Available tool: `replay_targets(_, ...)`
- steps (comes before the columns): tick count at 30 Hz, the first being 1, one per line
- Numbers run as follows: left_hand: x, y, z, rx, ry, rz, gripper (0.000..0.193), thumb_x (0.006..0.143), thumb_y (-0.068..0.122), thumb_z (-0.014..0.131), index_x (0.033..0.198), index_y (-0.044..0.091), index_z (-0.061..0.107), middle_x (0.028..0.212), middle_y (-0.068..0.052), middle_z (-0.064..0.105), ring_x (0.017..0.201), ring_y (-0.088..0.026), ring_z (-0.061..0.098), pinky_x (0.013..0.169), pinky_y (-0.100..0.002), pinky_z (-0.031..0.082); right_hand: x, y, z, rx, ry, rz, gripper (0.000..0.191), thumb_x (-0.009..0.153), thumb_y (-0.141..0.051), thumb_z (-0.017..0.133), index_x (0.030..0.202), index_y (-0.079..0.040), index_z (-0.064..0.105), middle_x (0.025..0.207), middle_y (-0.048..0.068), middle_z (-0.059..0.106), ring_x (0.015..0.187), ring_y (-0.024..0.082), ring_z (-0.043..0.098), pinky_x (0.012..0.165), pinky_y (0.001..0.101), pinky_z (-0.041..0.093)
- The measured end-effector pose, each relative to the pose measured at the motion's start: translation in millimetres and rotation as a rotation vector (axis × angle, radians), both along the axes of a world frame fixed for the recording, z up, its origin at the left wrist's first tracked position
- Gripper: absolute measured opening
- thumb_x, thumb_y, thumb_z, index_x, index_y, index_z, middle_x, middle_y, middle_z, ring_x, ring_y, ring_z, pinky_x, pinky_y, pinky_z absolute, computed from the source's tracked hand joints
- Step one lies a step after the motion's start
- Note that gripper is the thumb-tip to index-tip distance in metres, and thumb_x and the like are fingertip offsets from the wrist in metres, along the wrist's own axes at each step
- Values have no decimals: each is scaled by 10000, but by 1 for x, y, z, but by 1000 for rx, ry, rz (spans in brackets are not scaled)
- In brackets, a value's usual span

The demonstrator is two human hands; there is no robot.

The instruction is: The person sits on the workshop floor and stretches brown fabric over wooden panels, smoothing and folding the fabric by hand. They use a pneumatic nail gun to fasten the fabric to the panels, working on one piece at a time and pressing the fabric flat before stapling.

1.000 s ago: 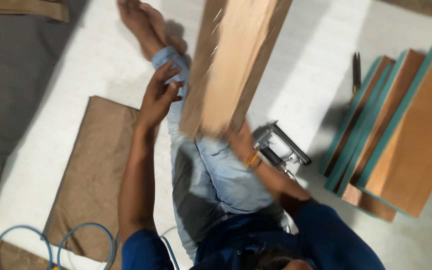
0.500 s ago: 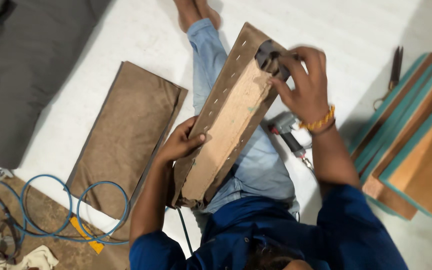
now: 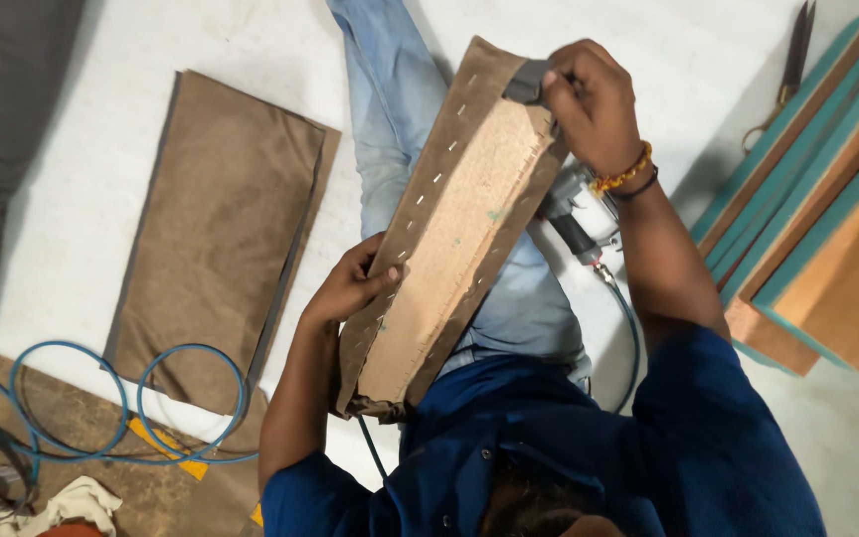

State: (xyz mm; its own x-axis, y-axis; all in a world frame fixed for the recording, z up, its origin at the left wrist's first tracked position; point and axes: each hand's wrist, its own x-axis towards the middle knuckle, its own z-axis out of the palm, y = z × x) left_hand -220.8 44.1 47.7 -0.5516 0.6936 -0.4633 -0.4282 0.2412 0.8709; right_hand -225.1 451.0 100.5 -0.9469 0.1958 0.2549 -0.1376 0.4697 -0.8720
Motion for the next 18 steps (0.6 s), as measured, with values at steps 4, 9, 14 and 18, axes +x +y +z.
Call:
replay_targets(4, 0, -3, -23, 79, -103, -6, 613, 946, 229, 710, 1484, 3, 526, 1239, -86, 695, 1130, -176, 619, 999, -336, 485, -16, 21, -36, -5, 16, 151, 192, 1087, -25, 662, 924, 42, 585, 1146, 122, 630, 1066, 201, 612, 944, 308, 488)
replay_targets(9, -4, 6, -34, -50, -88, -8, 608, 964, 302, 691, 1467, -3, 535, 1252, -108, 701, 1146, -185, 636, 1003, -343, 497, -24, 34, -76, -192, -299, 172, 161, 1053, -74, 671, 926, 22, 649, 1135, 55, 635, 1011, 142, 596, 879, 284, 473)
replay_targets(14, -26, 37, -20, -290, 416, -42, 753, 940, 375, 725, 1514, -7, 423, 1353, -243, 630, 1258, -309, 616, 1045, -398, 475, -22, 37, -102, -160, -181, 277, 148, 1113, -41, 641, 991, 40, 628, 1197, 78, 618, 1095, 163, 585, 962, 300, 476)
replay_targets(18, -69, 103, -13, -200, 1042, -38, 764, 1013, 330, 787, 1595, 38, 387, 1592, -251, 434, 1470, -449, 463, 1220, -499, 412, -25, 29, -101, -106, -114, 283, 108, 1119, -19, 617, 1031, 40, 599, 1199, 91, 620, 1105, 183, 591, 991, 306, 480)
